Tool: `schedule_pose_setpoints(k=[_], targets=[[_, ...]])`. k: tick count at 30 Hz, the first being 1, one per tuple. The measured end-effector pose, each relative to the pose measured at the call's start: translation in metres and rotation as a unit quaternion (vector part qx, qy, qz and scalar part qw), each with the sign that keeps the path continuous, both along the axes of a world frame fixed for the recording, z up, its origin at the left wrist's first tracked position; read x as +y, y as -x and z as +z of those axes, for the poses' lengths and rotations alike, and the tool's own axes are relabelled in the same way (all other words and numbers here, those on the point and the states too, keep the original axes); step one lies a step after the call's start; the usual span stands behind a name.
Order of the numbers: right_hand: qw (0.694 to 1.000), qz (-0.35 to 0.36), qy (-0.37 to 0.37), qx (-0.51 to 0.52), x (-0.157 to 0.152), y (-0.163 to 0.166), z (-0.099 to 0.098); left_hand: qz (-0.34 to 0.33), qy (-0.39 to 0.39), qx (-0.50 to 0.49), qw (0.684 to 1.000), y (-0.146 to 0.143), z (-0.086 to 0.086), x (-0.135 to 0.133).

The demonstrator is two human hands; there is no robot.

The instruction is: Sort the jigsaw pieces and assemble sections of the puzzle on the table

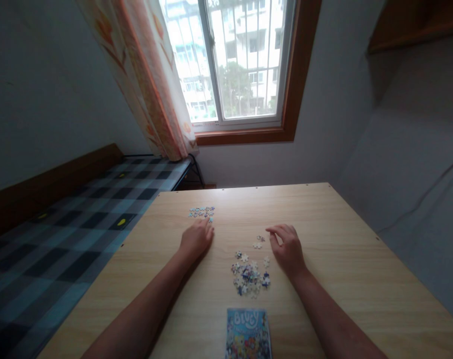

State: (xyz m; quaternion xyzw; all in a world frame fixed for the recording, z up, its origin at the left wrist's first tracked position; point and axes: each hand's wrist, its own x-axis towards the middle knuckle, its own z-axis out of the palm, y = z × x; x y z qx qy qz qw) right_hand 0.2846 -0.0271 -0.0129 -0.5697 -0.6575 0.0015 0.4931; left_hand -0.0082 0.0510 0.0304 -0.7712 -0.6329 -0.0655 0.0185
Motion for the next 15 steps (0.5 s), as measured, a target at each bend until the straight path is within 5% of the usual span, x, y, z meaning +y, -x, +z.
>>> schedule_pose_setpoints(k=[6,15], targets=[[1.0,0.002,0.0,0.005,-0.001,0.0,0.001,0.005,0.061,0.024,0.998,-0.023,-0.004,-0.019],[1.0,0.005,0.008,0.008,0.0,0.001,-0.001,0.016,0.033,0.026,0.999,-0.022,-0.008,-0.009]])
